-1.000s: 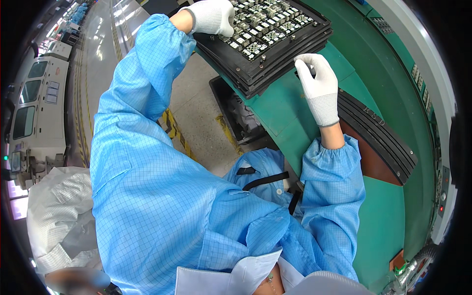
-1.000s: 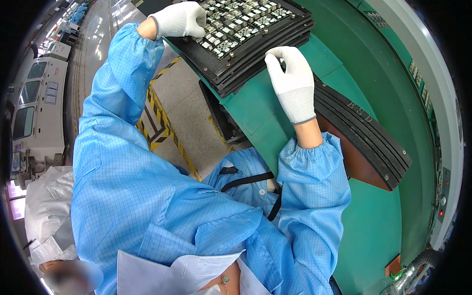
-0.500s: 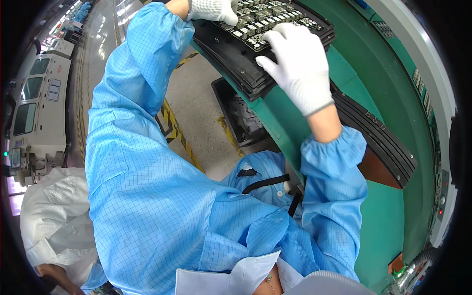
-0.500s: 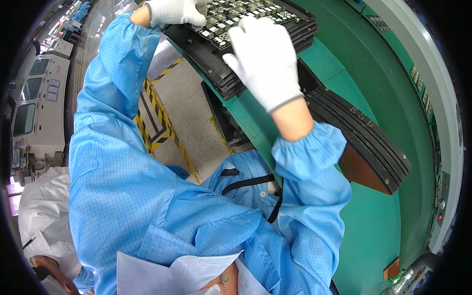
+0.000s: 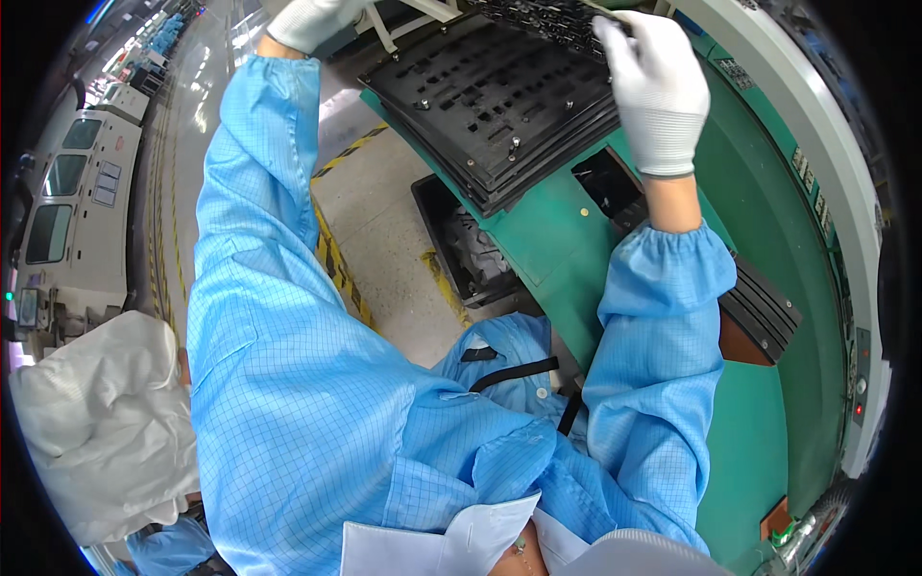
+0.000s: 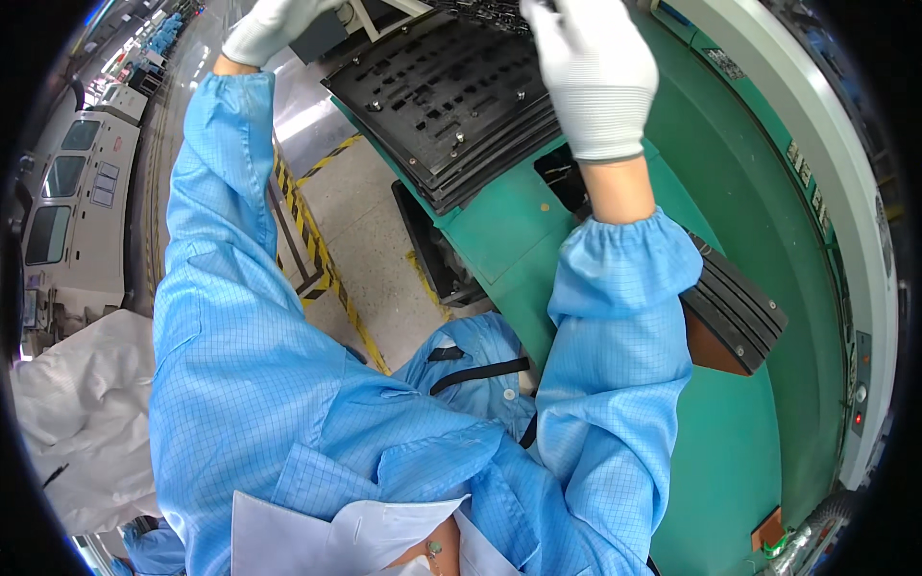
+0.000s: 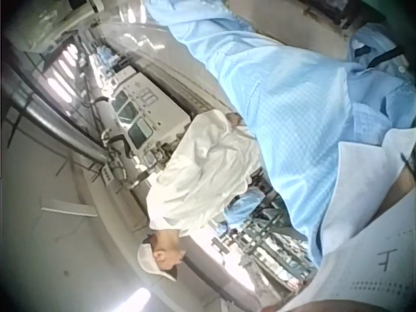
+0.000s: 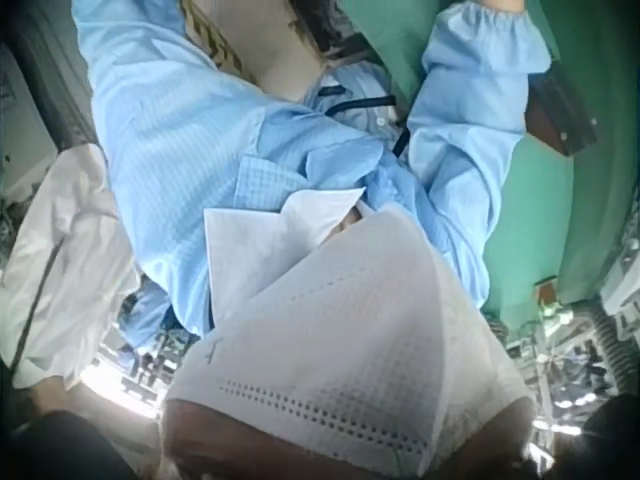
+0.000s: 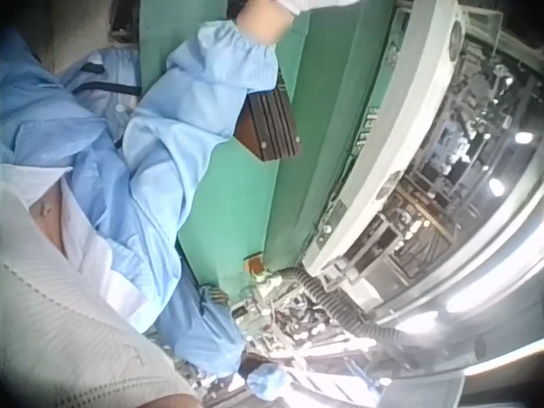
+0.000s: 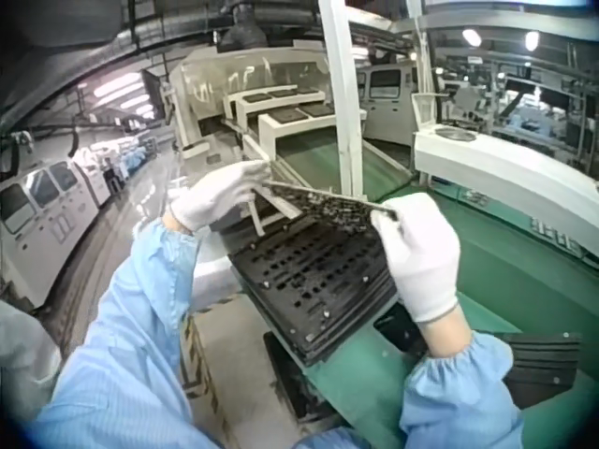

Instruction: Inspecting and handling circuit boards and component trays on a production assembly line.

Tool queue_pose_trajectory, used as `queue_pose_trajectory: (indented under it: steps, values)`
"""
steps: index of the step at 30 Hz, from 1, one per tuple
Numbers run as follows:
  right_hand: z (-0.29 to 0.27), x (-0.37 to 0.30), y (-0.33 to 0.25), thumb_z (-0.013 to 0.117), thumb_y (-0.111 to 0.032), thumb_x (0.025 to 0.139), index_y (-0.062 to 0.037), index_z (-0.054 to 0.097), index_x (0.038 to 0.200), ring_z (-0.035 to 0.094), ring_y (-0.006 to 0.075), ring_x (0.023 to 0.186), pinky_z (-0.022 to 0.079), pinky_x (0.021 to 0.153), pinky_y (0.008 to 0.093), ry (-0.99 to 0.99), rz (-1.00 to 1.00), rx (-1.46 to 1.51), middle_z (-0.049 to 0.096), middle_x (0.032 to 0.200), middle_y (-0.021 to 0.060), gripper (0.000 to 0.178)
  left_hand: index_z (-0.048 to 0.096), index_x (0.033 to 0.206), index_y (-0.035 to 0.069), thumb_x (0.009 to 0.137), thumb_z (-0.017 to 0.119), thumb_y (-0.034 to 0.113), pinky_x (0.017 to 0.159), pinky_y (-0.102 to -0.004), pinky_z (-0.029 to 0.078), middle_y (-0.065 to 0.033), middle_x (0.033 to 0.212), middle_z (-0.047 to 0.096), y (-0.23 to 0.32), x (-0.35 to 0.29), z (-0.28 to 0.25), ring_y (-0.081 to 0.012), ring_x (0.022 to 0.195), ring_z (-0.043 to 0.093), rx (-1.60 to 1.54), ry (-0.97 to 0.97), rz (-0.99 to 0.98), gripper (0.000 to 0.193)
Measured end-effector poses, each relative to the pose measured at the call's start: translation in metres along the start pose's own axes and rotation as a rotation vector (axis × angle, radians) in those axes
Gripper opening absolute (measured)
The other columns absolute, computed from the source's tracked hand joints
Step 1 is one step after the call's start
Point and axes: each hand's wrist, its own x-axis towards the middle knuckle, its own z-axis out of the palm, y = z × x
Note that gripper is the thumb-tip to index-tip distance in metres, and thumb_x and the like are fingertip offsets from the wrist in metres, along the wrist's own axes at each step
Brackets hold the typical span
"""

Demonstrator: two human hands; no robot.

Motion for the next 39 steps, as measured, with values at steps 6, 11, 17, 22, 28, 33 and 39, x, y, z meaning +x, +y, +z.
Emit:
queue_pose_trajectory:
  steps: [6, 11, 17, 22, 28, 33, 39]
  values:
    - [-0.046, 0.007, 0.004, 0.076, -0.019, 0.097, 0.0009, 0.074, 0.116, 0.069, 0.0093, 0.078, 0.055, 0.073, 0.0224, 0.096, 0.39, 0.414, 0.074, 0.09, 0.0039, 0.028, 0.035, 0.158, -0.002, 0.083, 0.084, 0.008, 0.123, -0.0377, 0.031, -0.015, 0.157, 0.045, 0.015, 0.018, 0.058, -0.0252, 0.146, 0.04, 0.2, 0.013, 0.18, 0.09]
    - [-0.098, 0.01, -0.022, 0.075, -0.025, 0.097, 0.0013, 0.075, 0.104, 0.07, 0.0108, 0.074, 0.053, 0.072, 0.0226, 0.106, 0.601, 0.344, 0.074, 0.081, 0.0062, 0.028, 0.065, 0.129, -0.001, 0.084, 0.086, 0.015, 0.097, -0.0281, 0.051, -0.0032, 0.12, 0.07, 0.072, 0.022, 0.098, -0.0108, 0.103, 0.063, 0.396, 0.085, 0.359, 0.053]
    - [-0.19, 0.003, -0.036, 0.069, -0.021, 0.101, 0.0057, 0.07, 0.121, 0.072, 0.0176, 0.088, 0.057, 0.081, 0.0272, -0.117, 0.666, 0.265, 0.073, 0.103, 0.012, 0.034, 0.069, 0.122, -0.001, 0.087, 0.082, 0.017, 0.095, -0.027, 0.049, -0.001, 0.112, 0.072, 0.11, 0.008, 0.148, -0.0094, 0.101, 0.062, 0.405, 0.024, 0.34, 0.042]
    - [-0.292, -0.01, -0.031, 0.051, -0.016, 0.109, 0.0057, 0.062, 0.135, 0.071, 0.0245, 0.109, 0.058, 0.095, 0.0331, -0.181, 0.445, -0.162, 0.069, 0.126, 0.0201, 0.035, 0.069, 0.121, -0.003, 0.086, 0.082, 0.015, 0.091, -0.0266, 0.051, -0.0015, 0.109, 0.072, 0.121, 0.008, 0.2, -0.0091, 0.099, 0.063, 0.444, -0.071, 0.418, 0.042]
    - [-0.377, -0.024, -0.032, 0.045, -0.02, 0.11, 0.0132, 0.062, 0.128, 0.072, 0.0327, 0.11, 0.06, 0.094, 0.0413, 0.009, 0.413, -0.202, 0.069, 0.125, 0.0267, 0.042, 0.07, 0.118, -0.005, 0.083, 0.084, 0.006, 0.088, -0.0262, 0.052, -0.0017, 0.104, 0.073, 0.103, 0.03, 0.259, -0.0086, 0.095, 0.063, 0.305, -0.282, 0.344, 0.04]
    - [-0.383, -0.037, -0.041, 0.044, -0.021, 0.112, 0.0129, 0.065, 0.125, 0.074, 0.0302, 0.103, 0.061, 0.091, 0.0413, 0.008, 0.38, -0.267, 0.071, 0.122, 0.0248, 0.042, 0.07, 0.121, -0.005, 0.084, 0.085, 0.009, 0.088, -0.0266, 0.053, -0.0006, 0.103, 0.074, 0.088, 0.052, 0.273, -0.0075, 0.094, 0.063, 0.245, -0.382, 0.338, 0.042]
    - [-0.376, -0.046, -0.039, 0.042, -0.019, 0.112, 0.0108, 0.062, 0.13, 0.071, 0.03, 0.109, 0.058, 0.097, 0.0392, 0.007, 0.339, -0.317, 0.069, 0.124, 0.0245, 0.04, 0.071, 0.12, -0.003, 0.085, 0.084, 0.009, 0.089, -0.0271, 0.054, -0.0008, 0.106, 0.074, 0.072, 0.074, 0.271, -0.0072, 0.095, 0.063, 0.239, -0.421, 0.264, 0.039]
